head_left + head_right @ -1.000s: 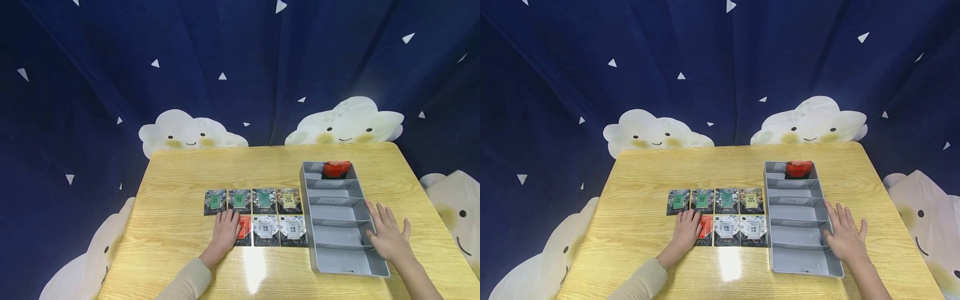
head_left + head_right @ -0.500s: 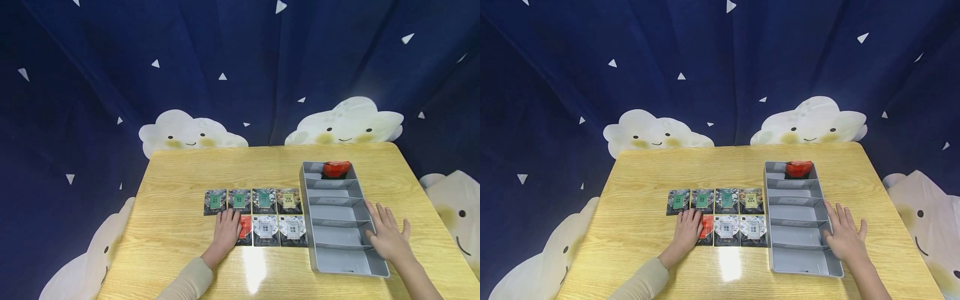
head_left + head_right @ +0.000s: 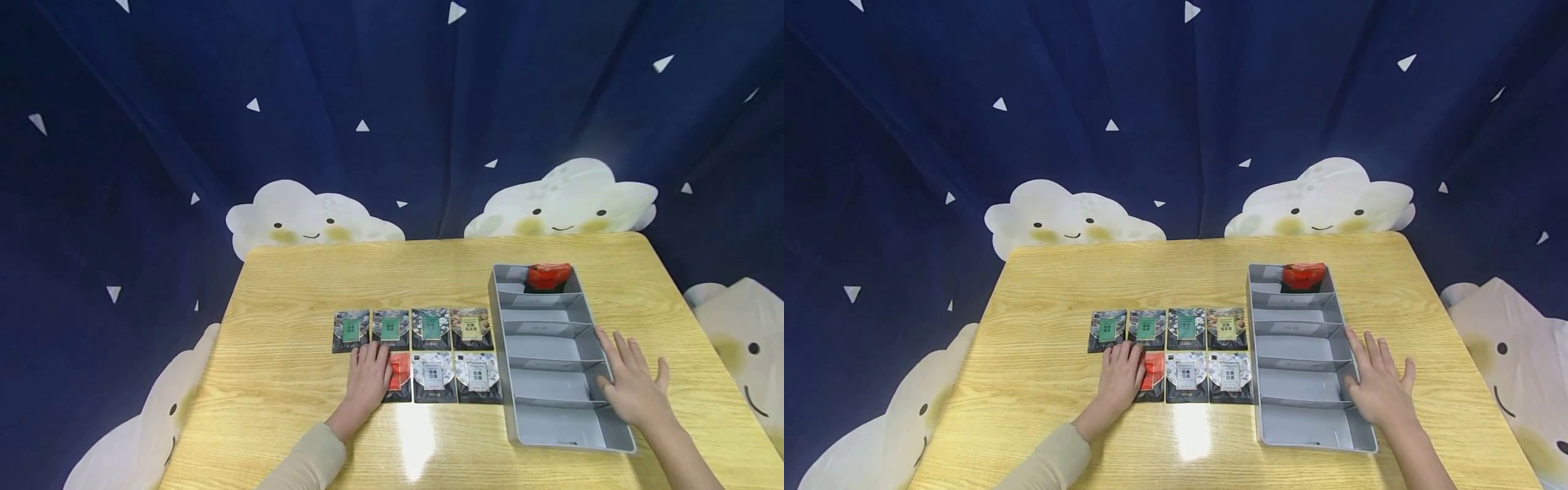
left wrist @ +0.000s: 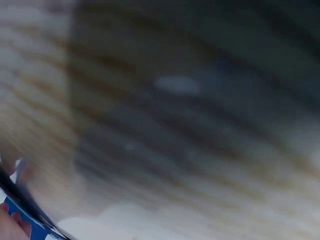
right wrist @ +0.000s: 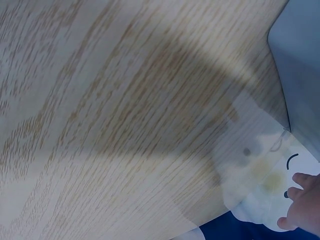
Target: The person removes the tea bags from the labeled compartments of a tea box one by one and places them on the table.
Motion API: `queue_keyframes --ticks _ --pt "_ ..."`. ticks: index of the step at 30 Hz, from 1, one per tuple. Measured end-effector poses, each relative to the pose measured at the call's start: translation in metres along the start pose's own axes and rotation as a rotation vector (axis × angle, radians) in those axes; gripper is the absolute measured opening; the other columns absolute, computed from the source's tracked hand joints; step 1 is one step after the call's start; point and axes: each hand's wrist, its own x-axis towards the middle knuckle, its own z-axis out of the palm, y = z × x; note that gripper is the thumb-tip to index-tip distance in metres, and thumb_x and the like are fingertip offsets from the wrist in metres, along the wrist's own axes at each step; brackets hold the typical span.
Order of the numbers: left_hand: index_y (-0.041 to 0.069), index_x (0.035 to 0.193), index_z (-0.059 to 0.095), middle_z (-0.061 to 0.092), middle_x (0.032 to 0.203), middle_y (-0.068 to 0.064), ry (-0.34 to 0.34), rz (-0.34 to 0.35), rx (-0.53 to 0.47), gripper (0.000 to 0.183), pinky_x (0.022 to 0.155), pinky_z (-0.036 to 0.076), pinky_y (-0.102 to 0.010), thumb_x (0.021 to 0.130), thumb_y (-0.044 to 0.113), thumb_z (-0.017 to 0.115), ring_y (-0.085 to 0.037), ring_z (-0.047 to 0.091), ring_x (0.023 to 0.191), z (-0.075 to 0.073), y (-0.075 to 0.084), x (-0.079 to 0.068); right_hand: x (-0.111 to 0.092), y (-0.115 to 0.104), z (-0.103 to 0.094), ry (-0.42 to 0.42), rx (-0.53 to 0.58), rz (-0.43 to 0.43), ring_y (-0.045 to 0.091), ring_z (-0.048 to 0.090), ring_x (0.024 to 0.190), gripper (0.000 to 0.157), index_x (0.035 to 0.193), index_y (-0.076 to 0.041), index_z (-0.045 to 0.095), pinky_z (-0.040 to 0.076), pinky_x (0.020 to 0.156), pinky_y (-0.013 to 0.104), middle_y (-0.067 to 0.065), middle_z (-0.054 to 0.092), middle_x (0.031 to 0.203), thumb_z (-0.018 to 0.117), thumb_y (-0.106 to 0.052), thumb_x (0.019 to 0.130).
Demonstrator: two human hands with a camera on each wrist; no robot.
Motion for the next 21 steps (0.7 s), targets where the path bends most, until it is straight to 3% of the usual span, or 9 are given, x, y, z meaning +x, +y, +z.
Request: queue_keyframes --ticks 8,15,21 --pt "0.012 0.104 0.051 0.045 0.096 -0.005 0.096 0.016 -0.045 0.018 0.08 0.031 -0.039 0.09 0.024 0.051 -0.023 0.043 0.088 -0.012 0.007 0.017 0.0 0.0 0.0 0.012 -0.023 -0.005 0.044 0.0 0.135 0.085 0.147 -0.024 -0.003 -0.018 0.094 0.065 0.026 0.012 0.146 0.051 -0.014 0.082" --pt "0.013 0.111 0.05 0.045 0.101 -0.005 0.104 0.065 -0.044 0.024 0.083 0.034 -0.04 0.091 0.024 0.053 -0.022 0.043 0.09 -0.028 0.026 0.051 -0.001 -0.001 0.001 0.005 -0.03 -0.005 0.043 -0.001 0.135 0.084 0.147 -0.024 -0.003 -0.02 0.094 0.063 0.024 0.008 0.148 0.051 -0.015 0.083" --pt "0.014 0.116 0.049 0.046 0.106 -0.004 0.095 0.111 -0.033 0.027 0.085 0.033 -0.038 0.091 0.024 0.05 -0.02 0.044 0.097 -0.036 0.051 0.086 -0.001 -0.001 0.0 0.001 -0.033 -0.005 0.041 -0.003 0.136 0.085 0.148 -0.024 -0.002 -0.023 0.094 0.06 0.023 0.007 0.149 0.052 -0.016 0.083"
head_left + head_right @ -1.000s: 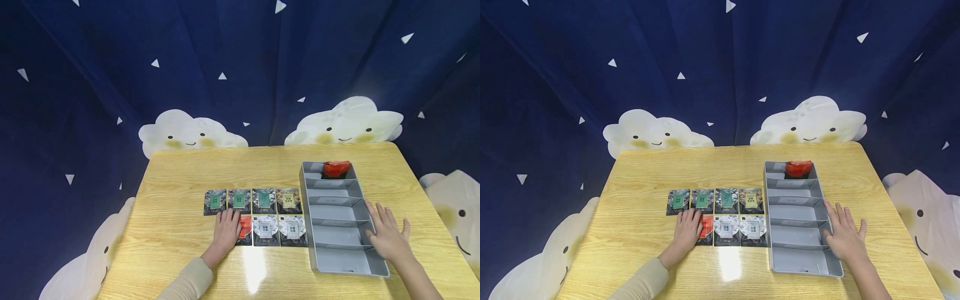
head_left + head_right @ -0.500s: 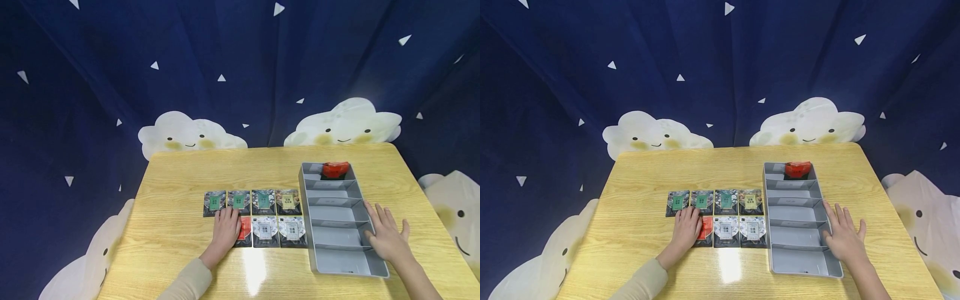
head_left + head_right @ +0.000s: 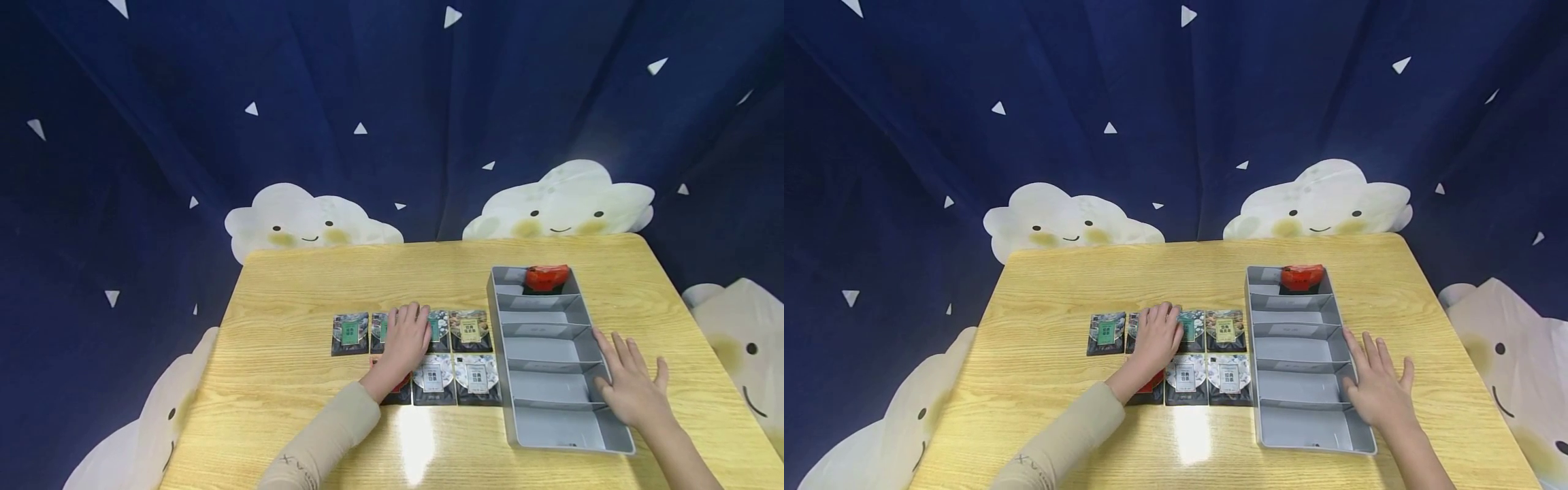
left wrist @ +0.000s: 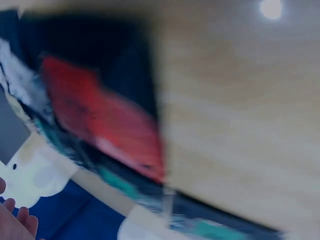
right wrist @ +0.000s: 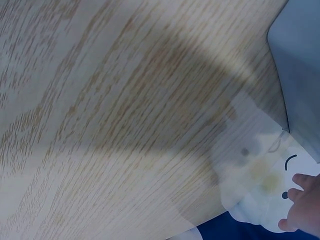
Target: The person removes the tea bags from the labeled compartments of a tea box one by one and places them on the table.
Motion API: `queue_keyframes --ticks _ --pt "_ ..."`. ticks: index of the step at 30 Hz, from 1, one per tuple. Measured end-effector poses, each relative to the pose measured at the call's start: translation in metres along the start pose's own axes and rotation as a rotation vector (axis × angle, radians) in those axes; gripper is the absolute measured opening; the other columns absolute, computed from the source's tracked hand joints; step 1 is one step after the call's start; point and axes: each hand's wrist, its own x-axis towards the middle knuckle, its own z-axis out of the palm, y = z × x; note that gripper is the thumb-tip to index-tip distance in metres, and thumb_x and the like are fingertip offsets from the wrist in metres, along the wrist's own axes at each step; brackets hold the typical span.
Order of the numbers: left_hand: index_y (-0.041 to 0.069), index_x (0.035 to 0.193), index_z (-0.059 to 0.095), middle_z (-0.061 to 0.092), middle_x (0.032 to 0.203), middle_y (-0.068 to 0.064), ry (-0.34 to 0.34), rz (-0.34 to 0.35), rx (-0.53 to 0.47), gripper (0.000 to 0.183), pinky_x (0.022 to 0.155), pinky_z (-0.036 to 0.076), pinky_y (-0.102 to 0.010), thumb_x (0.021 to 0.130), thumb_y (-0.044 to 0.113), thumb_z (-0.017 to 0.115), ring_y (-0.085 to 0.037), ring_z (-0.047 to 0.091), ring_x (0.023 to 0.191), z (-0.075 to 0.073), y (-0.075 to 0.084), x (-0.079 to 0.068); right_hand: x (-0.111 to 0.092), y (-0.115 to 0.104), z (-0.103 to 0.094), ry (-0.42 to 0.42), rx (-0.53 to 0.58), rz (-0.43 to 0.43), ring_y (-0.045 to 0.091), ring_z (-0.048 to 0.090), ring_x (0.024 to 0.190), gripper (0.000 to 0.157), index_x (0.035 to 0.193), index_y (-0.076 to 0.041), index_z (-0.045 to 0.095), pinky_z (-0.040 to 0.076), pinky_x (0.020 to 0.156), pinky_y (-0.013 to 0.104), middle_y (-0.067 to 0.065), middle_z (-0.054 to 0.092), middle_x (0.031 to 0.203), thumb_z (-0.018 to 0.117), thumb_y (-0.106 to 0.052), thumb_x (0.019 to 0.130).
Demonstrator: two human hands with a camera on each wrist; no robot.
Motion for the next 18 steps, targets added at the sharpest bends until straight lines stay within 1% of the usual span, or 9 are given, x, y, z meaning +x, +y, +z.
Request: queue_keyframes --ticks 7,11,13,18 --pt "0.019 0.119 0.046 0.044 0.108 -0.001 -0.003 0.077 0.057 0.026 0.085 0.032 -0.034 0.095 0.029 0.044 -0.017 0.042 0.097 0.003 0.032 0.042 0.0 0.001 0.0 -0.001 -0.001 0.002 0.041 -0.004 0.136 0.084 0.147 -0.025 -0.003 -0.023 0.095 0.06 0.023 0.008 0.149 0.051 -0.016 0.084" --pt "0.021 0.119 0.046 0.044 0.106 0.001 -0.022 0.092 0.058 0.025 0.087 0.031 -0.033 0.097 0.029 0.038 -0.015 0.042 0.097 0.005 0.05 0.063 0.0 0.001 0.001 -0.004 -0.003 0.003 0.041 -0.003 0.136 0.084 0.147 -0.025 -0.003 -0.023 0.095 0.06 0.023 0.009 0.148 0.051 -0.016 0.084" --pt "0.022 0.12 0.045 0.043 0.107 0.002 -0.043 0.099 0.064 0.025 0.088 0.03 -0.033 0.098 0.03 0.034 -0.014 0.041 0.098 0.007 0.059 0.074 0.0 0.001 0.001 -0.004 -0.003 0.005 0.041 -0.002 0.136 0.084 0.147 -0.025 -0.003 -0.023 0.095 0.06 0.023 0.01 0.148 0.051 -0.016 0.083" --pt "0.025 0.127 0.041 0.041 0.118 0.005 -0.125 0.118 0.078 0.032 0.093 0.029 -0.032 0.099 0.033 0.028 -0.012 0.039 0.104 0.011 0.08 0.096 0.001 0.003 0.001 -0.001 -0.001 0.007 0.042 -0.001 0.136 0.084 0.148 -0.024 -0.002 -0.023 0.095 0.06 0.023 0.01 0.148 0.052 -0.016 0.083"
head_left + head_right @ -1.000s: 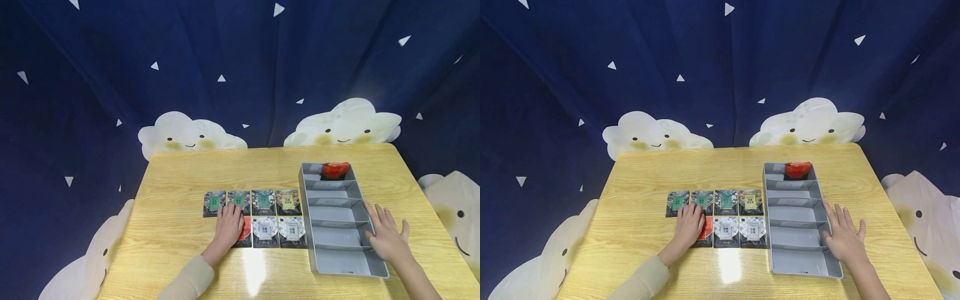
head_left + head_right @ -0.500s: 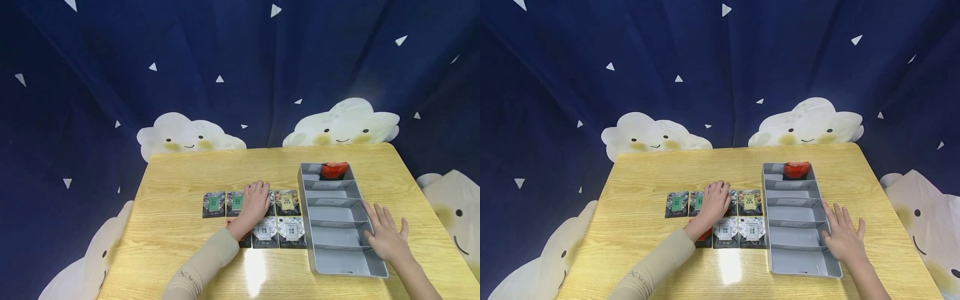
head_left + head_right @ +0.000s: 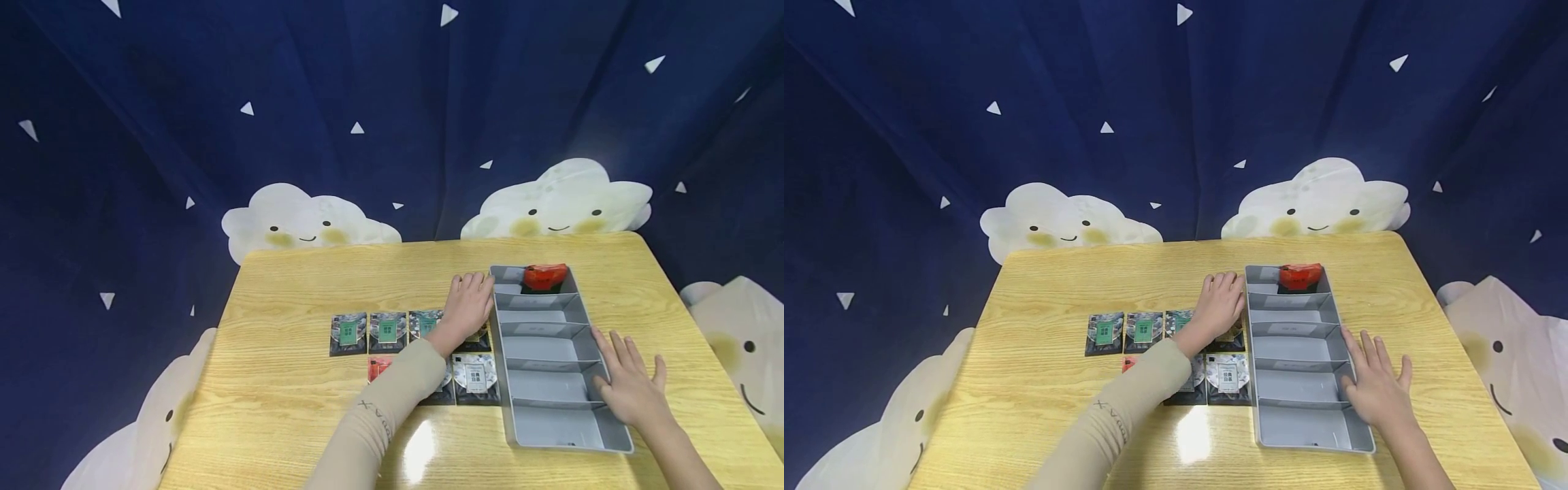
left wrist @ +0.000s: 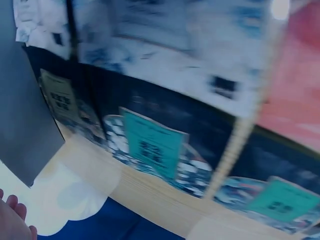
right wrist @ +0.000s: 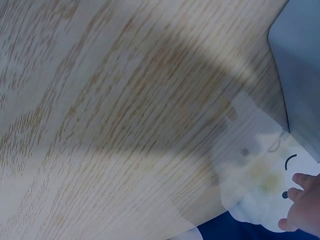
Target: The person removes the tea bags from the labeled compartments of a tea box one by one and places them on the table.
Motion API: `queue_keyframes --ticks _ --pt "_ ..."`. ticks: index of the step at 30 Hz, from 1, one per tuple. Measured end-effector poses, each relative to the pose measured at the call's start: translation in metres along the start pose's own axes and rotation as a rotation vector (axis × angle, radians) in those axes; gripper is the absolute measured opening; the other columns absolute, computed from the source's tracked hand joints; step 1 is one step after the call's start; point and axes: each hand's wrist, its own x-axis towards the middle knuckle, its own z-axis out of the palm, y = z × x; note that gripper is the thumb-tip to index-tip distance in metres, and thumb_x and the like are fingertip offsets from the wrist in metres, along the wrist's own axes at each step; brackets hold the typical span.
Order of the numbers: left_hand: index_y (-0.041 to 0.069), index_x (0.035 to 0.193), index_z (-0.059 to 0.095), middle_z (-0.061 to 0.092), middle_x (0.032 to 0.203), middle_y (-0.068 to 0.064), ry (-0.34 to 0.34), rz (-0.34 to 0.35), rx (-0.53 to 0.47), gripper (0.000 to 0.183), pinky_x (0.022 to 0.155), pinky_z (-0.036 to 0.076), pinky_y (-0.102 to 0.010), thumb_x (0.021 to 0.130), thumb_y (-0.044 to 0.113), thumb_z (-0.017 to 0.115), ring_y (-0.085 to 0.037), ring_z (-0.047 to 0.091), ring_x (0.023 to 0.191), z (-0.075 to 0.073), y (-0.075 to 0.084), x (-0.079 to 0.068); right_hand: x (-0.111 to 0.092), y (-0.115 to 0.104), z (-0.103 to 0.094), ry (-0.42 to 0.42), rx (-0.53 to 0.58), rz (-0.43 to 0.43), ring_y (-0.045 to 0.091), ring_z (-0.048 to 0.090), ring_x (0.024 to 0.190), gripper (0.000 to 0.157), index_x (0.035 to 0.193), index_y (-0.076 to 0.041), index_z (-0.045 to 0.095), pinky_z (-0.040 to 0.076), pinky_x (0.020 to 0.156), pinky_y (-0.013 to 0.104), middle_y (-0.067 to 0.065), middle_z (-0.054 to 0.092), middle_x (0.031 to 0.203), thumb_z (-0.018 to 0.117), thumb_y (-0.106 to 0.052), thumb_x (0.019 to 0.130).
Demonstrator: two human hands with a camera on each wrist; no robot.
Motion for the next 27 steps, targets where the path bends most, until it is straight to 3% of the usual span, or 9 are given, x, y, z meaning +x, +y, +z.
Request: queue_keyframes --ticks 9,13,19,27 --pt "0.026 0.123 0.039 0.038 0.12 0.007 -0.097 -0.01 -0.084 0.026 0.094 0.027 -0.031 0.098 0.032 0.031 -0.011 0.035 0.108 -0.002 0.024 0.03 0.0 0.001 0.001 0.0 0.008 0.0 0.041 -0.003 0.136 0.085 0.148 -0.024 -0.002 -0.023 0.095 0.06 0.023 0.01 0.148 0.052 -0.016 0.083" --pt "0.026 0.131 0.036 0.037 0.129 0.008 -0.157 -0.013 -0.113 0.034 0.095 0.026 -0.03 0.099 0.033 0.03 -0.01 0.034 0.115 -0.005 0.031 0.04 0.0 0.0 0.0 0.002 0.007 -0.002 0.041 -0.003 0.136 0.086 0.147 -0.025 -0.003 -0.022 0.095 0.061 0.023 0.01 0.148 0.053 -0.015 0.083" --pt "0.029 0.139 0.03 0.037 0.131 0.012 -0.246 -0.026 -0.172 0.041 0.098 0.023 -0.029 0.098 0.035 0.032 -0.009 0.032 0.118 -0.01 0.039 0.053 0.001 0.0 0.0 0.003 0.003 0.001 0.041 -0.004 0.136 0.086 0.147 -0.024 -0.003 -0.021 0.095 0.061 0.023 0.009 0.148 0.053 -0.016 0.083" --pt "0.03 0.138 0.031 0.037 0.131 0.014 -0.319 -0.039 -0.168 0.041 0.096 0.021 -0.028 0.098 0.037 0.032 -0.006 0.031 0.117 -0.015 0.044 0.065 0.001 0.0 0.0 0.004 0.012 -0.002 0.041 -0.004 0.136 0.085 0.147 -0.024 -0.003 -0.023 0.095 0.06 0.023 0.008 0.149 0.053 -0.015 0.083"
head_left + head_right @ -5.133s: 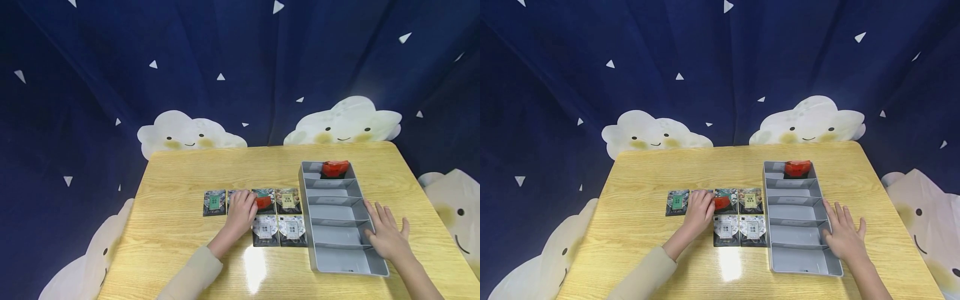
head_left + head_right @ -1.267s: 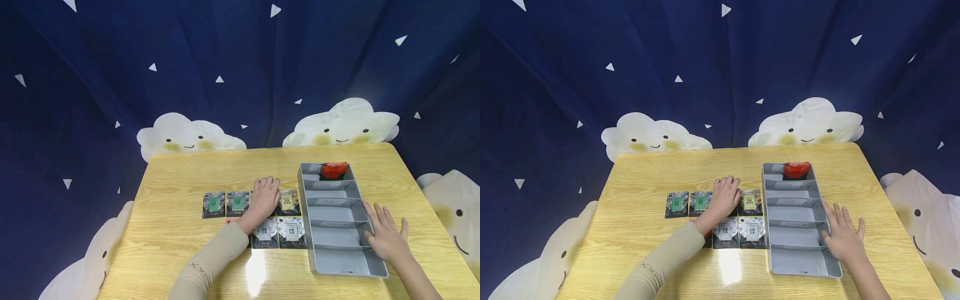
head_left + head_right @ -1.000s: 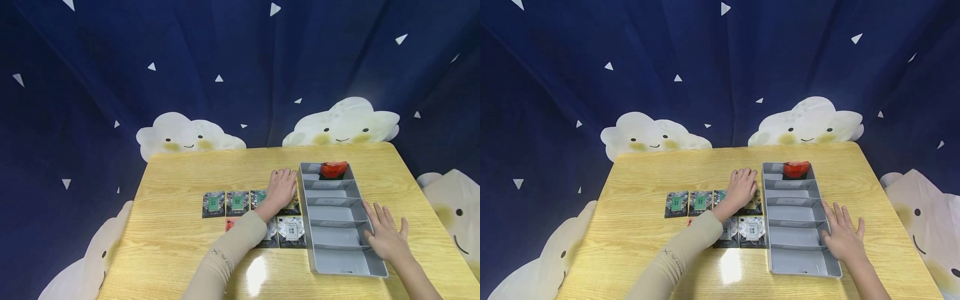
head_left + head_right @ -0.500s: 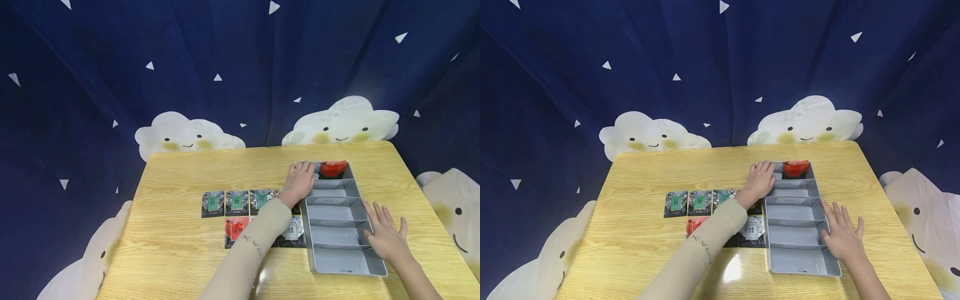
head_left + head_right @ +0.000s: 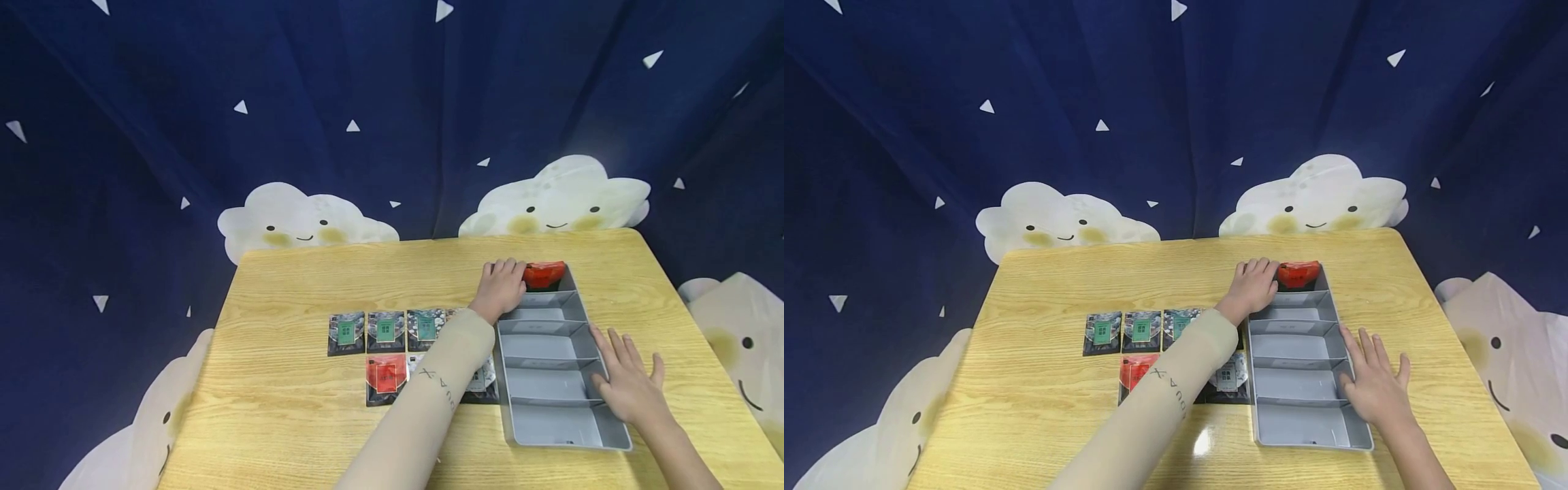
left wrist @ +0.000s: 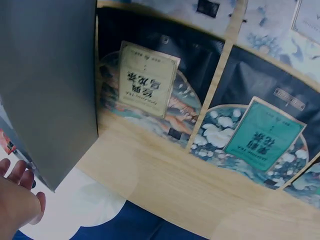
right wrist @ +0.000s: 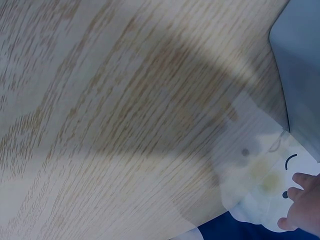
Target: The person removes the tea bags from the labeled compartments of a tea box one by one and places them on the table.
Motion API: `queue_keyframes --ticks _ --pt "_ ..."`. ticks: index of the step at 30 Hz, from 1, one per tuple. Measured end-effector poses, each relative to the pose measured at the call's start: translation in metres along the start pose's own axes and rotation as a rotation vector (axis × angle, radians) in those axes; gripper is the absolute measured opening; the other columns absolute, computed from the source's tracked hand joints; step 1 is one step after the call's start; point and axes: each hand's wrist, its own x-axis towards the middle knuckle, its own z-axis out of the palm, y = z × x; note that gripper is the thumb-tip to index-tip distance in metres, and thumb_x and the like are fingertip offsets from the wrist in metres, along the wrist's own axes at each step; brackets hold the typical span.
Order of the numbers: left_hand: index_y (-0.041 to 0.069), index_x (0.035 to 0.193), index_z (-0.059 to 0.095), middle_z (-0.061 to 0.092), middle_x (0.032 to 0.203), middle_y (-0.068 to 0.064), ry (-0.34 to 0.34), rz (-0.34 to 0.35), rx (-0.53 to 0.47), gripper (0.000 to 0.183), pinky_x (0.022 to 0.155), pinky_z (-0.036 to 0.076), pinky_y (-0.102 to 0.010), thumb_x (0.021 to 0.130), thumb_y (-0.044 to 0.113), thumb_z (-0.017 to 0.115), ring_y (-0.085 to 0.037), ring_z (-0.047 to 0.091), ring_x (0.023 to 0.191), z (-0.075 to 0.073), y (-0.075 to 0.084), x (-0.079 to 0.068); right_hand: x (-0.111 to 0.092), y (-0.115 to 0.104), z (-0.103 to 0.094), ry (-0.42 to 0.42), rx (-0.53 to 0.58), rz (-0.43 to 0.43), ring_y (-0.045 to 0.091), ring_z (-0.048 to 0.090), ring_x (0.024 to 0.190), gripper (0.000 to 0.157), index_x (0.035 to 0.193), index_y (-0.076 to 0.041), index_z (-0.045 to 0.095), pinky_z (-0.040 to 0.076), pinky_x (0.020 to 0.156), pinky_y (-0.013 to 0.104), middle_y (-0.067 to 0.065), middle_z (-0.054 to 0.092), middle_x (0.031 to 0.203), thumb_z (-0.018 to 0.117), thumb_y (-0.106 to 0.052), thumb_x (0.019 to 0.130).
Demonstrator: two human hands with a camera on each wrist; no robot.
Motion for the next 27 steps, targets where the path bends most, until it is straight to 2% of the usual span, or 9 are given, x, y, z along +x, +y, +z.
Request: queue_keyframes --ticks 7,14,17,21,24,27 --pt "0.032 0.139 0.029 0.034 0.133 0.016 -0.051 -0.029 0.029 0.042 0.097 0.021 -0.03 0.098 0.039 0.032 -0.006 0.03 0.118 -0.005 0.001 0.009 0.001 -0.001 0.002 -0.02 0.008 0.003 0.042 -0.004 0.136 0.086 0.147 -0.025 -0.003 -0.025 0.094 0.059 0.023 0.006 0.149 0.053 -0.015 0.083" --pt "0.035 0.14 0.027 0.03 0.134 0.018 -0.118 -0.051 0.022 0.044 0.1 0.018 -0.029 0.097 0.042 0.033 -0.004 0.026 0.122 -0.01 0.011 0.013 0.0 -0.001 0.0 -0.017 0.009 0.01 0.043 -0.003 0.135 0.086 0.147 -0.024 -0.003 -0.024 0.094 0.06 0.023 0.006 0.149 0.053 -0.014 0.083" --pt "0.035 0.139 0.028 0.031 0.134 0.017 -0.113 -0.042 0.038 0.043 0.101 0.018 -0.03 0.097 0.042 0.035 -0.005 0.026 0.122 -0.011 0.016 0.011 0.001 -0.001 -0.001 -0.015 0.009 0.01 0.043 -0.002 0.135 0.086 0.147 -0.024 -0.003 -0.024 0.094 0.06 0.023 0.006 0.149 0.053 -0.014 0.083" --pt "0.033 0.137 0.031 0.034 0.133 0.015 -0.057 -0.012 0.058 0.042 0.102 0.02 -0.032 0.096 0.039 0.039 -0.006 0.029 0.123 -0.008 0.022 0.008 0.001 -0.001 0.0 -0.015 0.009 0.015 0.042 -0.004 0.136 0.086 0.147 -0.025 -0.003 -0.023 0.094 0.06 0.023 0.008 0.149 0.053 -0.014 0.083" --pt "0.034 0.136 0.033 0.034 0.134 0.016 -0.025 0.004 0.079 0.039 0.103 0.02 -0.032 0.097 0.032 0.041 -0.007 0.029 0.123 -0.006 0.026 0.005 0.0 -0.001 0.0 -0.011 0.006 0.015 0.042 -0.004 0.136 0.086 0.147 -0.025 -0.003 -0.023 0.094 0.061 0.024 0.008 0.148 0.053 -0.014 0.083" --pt "0.035 0.136 0.032 0.032 0.138 0.016 -0.026 0.016 0.098 0.041 0.103 0.02 -0.033 0.098 0.024 0.041 -0.007 0.027 0.126 -0.003 0.03 0.004 0.0 0.0 0.0 -0.007 0.005 0.013 0.042 -0.003 0.136 0.086 0.147 -0.025 -0.003 -0.022 0.094 0.061 0.024 0.01 0.148 0.053 -0.014 0.083"
